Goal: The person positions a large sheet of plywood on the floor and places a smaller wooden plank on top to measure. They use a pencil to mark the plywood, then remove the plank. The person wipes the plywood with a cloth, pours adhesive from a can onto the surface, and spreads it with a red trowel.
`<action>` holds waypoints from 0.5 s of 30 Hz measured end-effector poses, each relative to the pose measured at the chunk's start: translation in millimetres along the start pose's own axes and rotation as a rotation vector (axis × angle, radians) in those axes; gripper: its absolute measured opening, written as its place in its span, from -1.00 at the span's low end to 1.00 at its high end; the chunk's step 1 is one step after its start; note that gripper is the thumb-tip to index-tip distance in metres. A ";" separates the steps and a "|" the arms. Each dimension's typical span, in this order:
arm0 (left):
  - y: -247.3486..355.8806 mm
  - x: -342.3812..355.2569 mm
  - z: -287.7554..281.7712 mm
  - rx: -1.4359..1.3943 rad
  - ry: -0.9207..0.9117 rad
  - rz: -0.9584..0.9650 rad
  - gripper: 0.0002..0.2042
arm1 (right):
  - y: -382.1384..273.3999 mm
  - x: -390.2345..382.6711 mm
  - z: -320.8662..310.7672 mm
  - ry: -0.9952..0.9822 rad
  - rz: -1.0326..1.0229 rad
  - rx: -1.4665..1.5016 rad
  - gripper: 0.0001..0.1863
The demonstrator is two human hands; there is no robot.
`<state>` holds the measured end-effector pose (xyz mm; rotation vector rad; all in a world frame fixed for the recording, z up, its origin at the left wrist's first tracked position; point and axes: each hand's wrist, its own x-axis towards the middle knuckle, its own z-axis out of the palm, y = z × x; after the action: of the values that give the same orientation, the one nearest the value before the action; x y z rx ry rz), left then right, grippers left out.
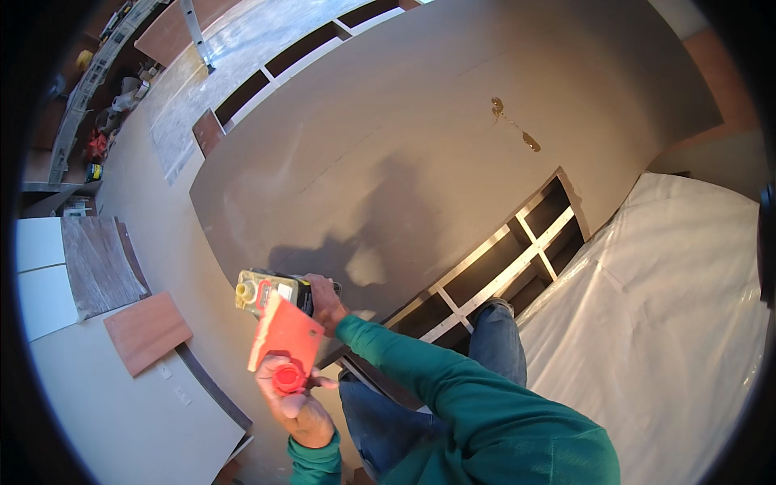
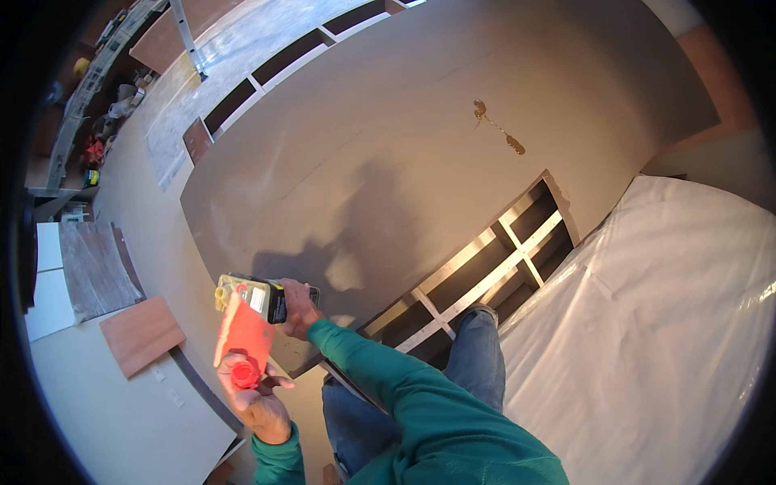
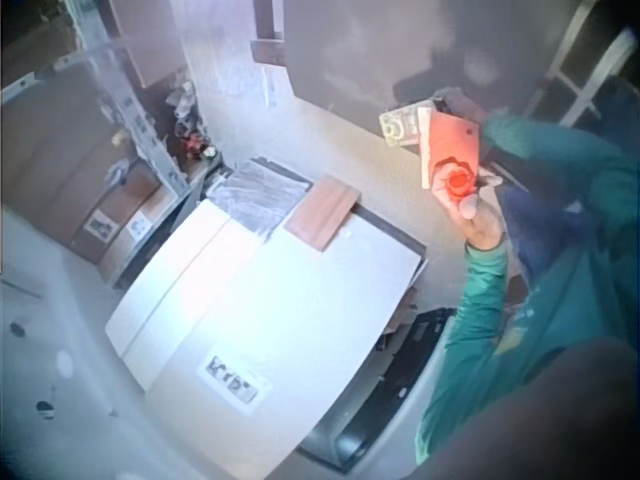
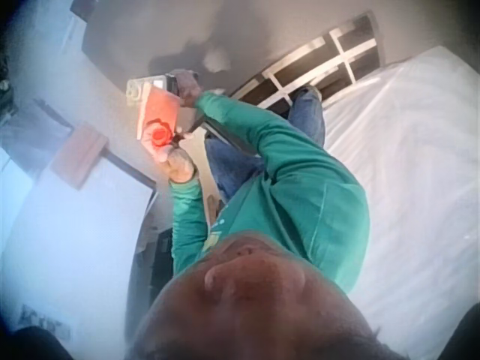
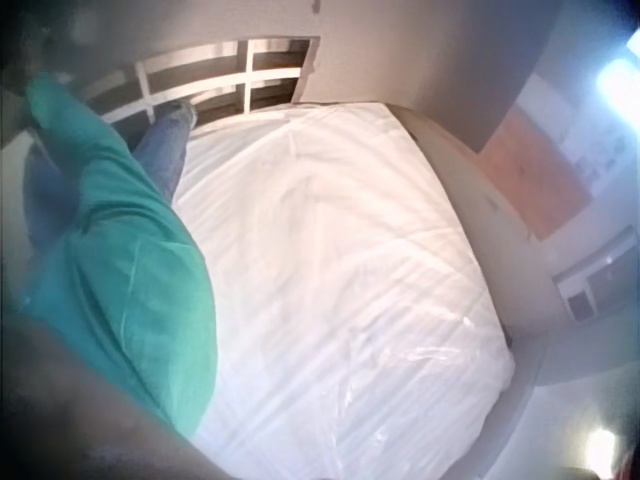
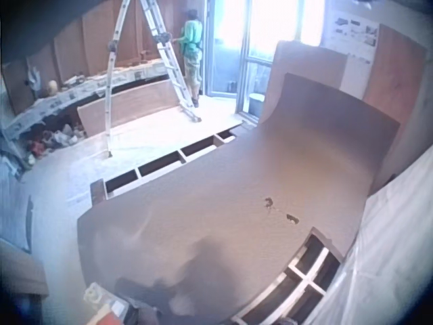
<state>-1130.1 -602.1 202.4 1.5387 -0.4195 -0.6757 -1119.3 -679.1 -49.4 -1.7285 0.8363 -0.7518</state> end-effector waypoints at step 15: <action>-77.0 46.2 62.7 0.172 -0.290 -0.053 -0.30 | 20.8 -40.5 -24.7 -0.045 0.065 -0.090 -0.40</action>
<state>-1145.9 -672.4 119.9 1.6224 -0.6708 -0.9284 -1165.7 -663.4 -66.2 -1.7829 0.9028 -0.6383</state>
